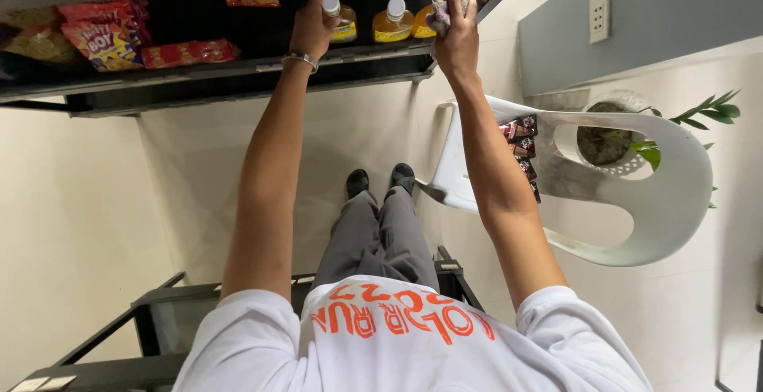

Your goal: Wiping grocery items with a cloth and organizing them on a shelf.

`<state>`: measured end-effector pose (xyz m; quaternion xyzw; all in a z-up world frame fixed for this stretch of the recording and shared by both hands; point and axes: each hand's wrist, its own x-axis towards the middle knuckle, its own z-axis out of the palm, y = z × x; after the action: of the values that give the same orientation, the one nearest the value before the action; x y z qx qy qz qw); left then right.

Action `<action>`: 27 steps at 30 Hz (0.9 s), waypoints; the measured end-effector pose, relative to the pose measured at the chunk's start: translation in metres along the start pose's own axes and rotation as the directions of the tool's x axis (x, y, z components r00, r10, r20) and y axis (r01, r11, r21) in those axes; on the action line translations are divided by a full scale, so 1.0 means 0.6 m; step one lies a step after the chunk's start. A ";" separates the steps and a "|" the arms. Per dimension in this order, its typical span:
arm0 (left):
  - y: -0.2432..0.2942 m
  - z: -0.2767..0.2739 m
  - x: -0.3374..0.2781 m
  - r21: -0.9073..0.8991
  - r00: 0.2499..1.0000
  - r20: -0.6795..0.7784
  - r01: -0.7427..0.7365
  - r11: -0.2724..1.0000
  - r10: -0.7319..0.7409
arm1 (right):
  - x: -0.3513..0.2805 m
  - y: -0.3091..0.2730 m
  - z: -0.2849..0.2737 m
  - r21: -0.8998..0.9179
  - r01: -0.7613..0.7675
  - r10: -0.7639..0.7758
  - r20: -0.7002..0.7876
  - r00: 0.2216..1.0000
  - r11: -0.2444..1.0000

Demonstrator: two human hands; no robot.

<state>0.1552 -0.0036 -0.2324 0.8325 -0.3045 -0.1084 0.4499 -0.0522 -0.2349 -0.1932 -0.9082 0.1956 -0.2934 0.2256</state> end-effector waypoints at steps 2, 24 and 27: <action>0.005 -0.004 0.001 0.093 0.997 0.070 -0.024 0.995 0.018 | -0.006 0.004 0.001 0.031 -0.014 0.014 0.018 1.000 0.999; 0.027 0.034 -0.028 0.041 0.999 0.027 -0.038 0.998 0.037 | -0.039 0.022 0.008 0.483 -0.057 0.065 0.001 0.998 0.874; -0.007 0.050 -0.011 0.034 0.997 0.073 0.017 0.999 -0.019 | -0.036 -0.005 -0.023 0.270 -0.085 0.130 -0.154 0.980 0.959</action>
<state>0.1380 -0.0186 -0.2537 0.8381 -0.3149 -0.1377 0.4236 -0.0764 -0.2261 -0.1914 -0.8300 0.2227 -0.3803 0.3419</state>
